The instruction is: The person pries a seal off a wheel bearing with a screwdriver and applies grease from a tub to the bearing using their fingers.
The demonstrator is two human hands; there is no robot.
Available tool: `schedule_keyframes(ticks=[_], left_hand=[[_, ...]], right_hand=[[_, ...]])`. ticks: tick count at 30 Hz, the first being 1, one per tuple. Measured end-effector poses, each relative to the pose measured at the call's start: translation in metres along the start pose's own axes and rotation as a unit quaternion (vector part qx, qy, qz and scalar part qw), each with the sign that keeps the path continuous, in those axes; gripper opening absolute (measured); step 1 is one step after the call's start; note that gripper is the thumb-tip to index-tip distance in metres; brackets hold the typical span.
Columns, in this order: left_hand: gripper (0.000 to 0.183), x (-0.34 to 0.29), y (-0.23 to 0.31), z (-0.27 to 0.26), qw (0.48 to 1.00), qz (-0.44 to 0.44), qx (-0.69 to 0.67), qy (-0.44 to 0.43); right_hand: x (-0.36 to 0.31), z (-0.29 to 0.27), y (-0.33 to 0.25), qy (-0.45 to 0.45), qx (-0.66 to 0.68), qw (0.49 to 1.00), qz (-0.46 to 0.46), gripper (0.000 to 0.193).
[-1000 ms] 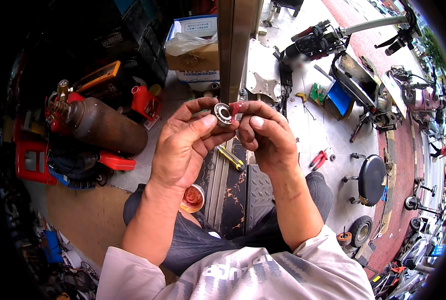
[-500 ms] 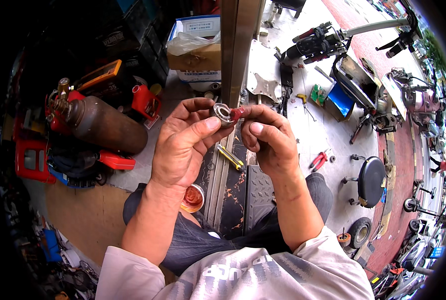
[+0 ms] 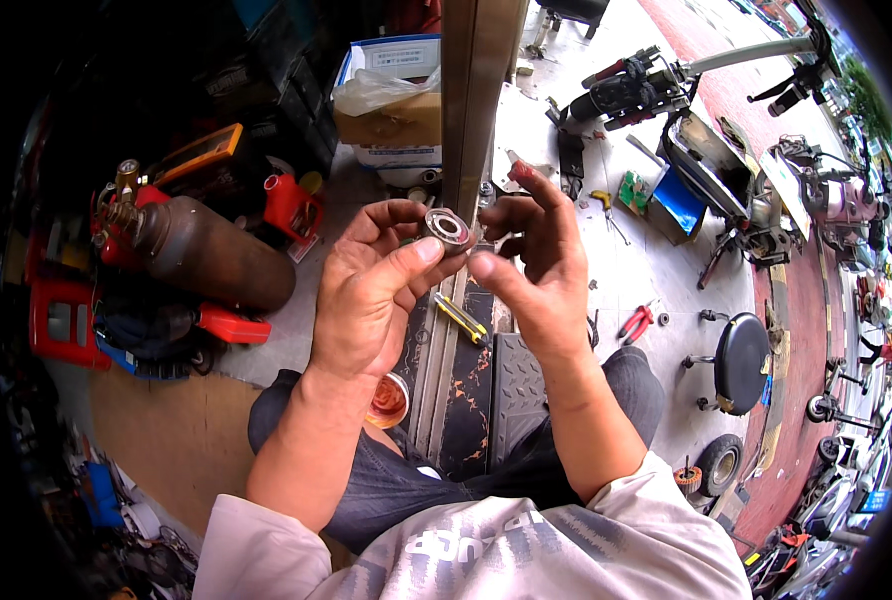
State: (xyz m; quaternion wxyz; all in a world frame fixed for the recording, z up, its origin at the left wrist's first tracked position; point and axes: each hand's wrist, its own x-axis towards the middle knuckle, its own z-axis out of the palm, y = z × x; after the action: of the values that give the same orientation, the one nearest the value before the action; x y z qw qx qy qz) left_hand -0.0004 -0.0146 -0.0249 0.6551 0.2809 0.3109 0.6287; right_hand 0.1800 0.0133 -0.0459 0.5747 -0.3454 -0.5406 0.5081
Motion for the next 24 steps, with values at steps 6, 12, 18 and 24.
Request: schedule_keyframes(ticks=[6, 12, 18, 24], left_hand=[[0.024, -0.001, -0.004, -0.004, 0.999, -0.031, -0.015, -0.004], [0.036, -0.002, 0.0, 0.0, 0.994, -0.095, -0.028, -0.053], [0.038, -0.003, 0.0, 0.006, 0.981, -0.128, -0.103, -0.099], [0.045, -0.002, 0.0, 0.015, 0.98, -0.118, -0.128, -0.094]], right_hand=[[-0.001, 0.006, -0.001, -0.021, -0.068, 0.997, -0.036, 0.087], [-0.001, -0.001, 0.004, -0.039, 0.005, 0.997, -0.066, 0.084], [0.002, -0.008, -0.004, -0.055, 0.064, 0.996, -0.039, 0.084], [-0.002, -0.008, -0.008, -0.05, 0.164, 0.985, 0.03, 0.08]])
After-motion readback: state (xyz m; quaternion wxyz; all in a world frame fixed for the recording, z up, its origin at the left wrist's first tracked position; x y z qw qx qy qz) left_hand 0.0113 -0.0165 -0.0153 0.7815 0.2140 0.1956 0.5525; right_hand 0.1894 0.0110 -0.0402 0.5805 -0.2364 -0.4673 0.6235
